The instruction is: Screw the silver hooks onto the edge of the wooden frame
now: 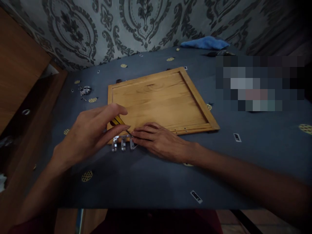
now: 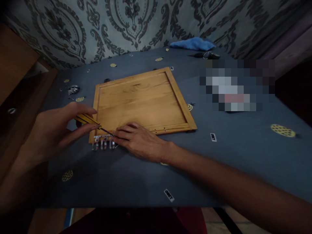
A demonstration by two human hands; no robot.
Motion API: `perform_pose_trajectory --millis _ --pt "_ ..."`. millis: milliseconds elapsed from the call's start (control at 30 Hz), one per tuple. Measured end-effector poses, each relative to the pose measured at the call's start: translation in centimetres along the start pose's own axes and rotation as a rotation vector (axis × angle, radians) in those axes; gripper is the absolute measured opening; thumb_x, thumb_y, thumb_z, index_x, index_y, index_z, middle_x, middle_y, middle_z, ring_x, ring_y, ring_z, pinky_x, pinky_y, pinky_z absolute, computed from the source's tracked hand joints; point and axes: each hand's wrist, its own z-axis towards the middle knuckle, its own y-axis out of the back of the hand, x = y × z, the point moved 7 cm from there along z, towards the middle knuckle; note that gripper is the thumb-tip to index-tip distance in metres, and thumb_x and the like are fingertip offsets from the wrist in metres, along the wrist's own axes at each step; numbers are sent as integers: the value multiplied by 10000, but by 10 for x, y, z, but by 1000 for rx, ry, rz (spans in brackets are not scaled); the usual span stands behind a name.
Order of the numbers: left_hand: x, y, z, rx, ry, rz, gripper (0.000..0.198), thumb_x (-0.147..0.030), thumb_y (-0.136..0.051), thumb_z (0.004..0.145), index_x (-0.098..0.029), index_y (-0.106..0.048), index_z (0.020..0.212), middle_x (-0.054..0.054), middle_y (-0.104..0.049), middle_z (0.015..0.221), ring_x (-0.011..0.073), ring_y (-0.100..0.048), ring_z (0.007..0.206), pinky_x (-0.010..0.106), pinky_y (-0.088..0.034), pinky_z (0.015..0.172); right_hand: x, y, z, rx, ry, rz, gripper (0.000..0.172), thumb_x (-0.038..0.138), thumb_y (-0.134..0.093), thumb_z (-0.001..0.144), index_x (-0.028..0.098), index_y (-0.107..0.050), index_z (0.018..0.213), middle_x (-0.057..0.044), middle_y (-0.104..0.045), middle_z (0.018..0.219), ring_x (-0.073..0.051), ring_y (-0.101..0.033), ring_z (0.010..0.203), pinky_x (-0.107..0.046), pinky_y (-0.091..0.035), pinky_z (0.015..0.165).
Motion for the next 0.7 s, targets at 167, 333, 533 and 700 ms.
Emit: perform_pose_trajectory --millis 167,333,533,700 --pt "3 -4 -1 36 -46 -81 184 -256 -512 1018 -207 -548 1192 28 -724 1048 153 -710 856 231 -537 724 1 1 0 -6 4 4 328 170 -481 1029 138 -644 1312 -104 -696 1321 -244 -595 1270 -434 -471 1043" --pt "6 -5 -4 122 -87 -140 259 -245 -474 1020 -222 -525 1273 41 -711 1099 172 -709 954 247 -563 777 0 0 2 21 -17 11 330 173 -487 1028 175 -637 1322 -90 -695 1325 -226 -597 1267 -427 -466 1048" --pt "11 9 -5 37 71 -136 265 -328 -510 1005 -295 -539 1266 6 -713 1083 191 -720 884 313 -581 740 -1 0 1 6 -8 31 338 160 -481 1023 138 -636 1322 -111 -699 1312 -248 -590 1280 -453 -466 1061" --pt "11 13 -5 30 91 -102 256 -346 -522 999 -281 -553 1245 -7 -707 1064 173 -706 776 300 -548 670 -1 -2 0 16 -15 31 353 156 -473 1022 174 -631 1338 -100 -684 1343 -239 -585 1291 -466 -468 1062"
